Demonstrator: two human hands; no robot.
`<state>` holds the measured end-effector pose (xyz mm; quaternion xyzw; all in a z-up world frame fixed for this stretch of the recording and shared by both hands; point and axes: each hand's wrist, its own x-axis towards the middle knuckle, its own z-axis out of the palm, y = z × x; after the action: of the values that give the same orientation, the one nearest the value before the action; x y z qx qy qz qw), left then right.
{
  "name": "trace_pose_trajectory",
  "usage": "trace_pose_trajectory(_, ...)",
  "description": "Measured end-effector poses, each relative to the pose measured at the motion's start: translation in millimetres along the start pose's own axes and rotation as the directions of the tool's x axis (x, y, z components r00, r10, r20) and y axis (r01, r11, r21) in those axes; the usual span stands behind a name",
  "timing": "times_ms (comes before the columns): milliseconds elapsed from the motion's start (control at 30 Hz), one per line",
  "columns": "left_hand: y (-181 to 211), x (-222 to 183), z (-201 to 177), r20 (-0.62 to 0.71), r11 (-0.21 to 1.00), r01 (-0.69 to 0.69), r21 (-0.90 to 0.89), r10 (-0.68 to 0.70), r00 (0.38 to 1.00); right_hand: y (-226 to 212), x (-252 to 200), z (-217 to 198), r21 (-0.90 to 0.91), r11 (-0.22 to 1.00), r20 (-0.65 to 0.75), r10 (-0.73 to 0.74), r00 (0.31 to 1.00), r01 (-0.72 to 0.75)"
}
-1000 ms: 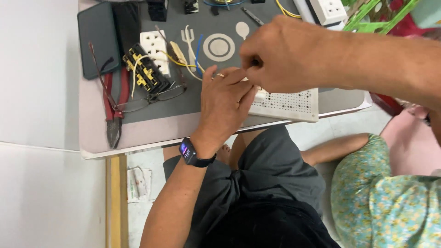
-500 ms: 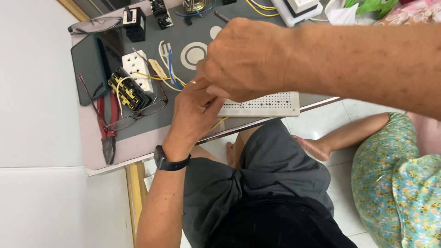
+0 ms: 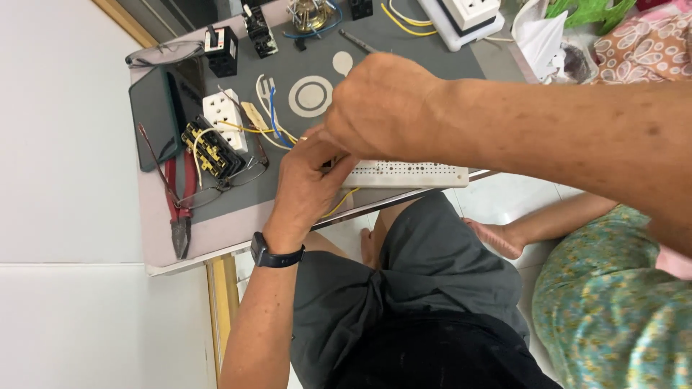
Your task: Mounting an electrical component onto a perforated board using a screwdriver and connecting wires.
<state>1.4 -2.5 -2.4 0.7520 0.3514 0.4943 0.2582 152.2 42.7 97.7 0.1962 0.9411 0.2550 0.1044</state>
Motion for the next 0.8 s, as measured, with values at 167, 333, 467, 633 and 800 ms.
trace_pose_trajectory(167,-12.4,-4.8,1.2,-0.023,0.977,0.211,-0.011,-0.211,0.977,-0.5,-0.2,8.7,0.163,0.986,-0.077,0.053,0.996,-0.04)
trace_pose_trajectory(333,-21.7,-8.5,3.0,0.018,0.992,0.092,0.083,-0.094,0.995,-0.9,13.8,4.7,0.421,0.902,0.079,0.067,0.995,-0.094)
trace_pose_trajectory(467,-21.0,-8.5,4.6,0.026,0.992,0.089,0.091,-0.092,0.995,6.0,14.7,-3.8,0.336,0.92,0.285,0.103,0.953,-0.2)
trace_pose_trajectory(633,-21.5,-7.8,3.5,0.026,0.989,0.097,0.11,-0.101,0.995,5.8,-2.7,0.5,0.381,0.912,0.161,0.097,0.982,-0.153)
trace_pose_trajectory(800,-24.3,-8.4,5.0,0.03,0.986,0.117,0.118,-0.121,0.992,3.6,4.9,1.0,0.143,0.99,0.057,-0.016,0.998,0.007)
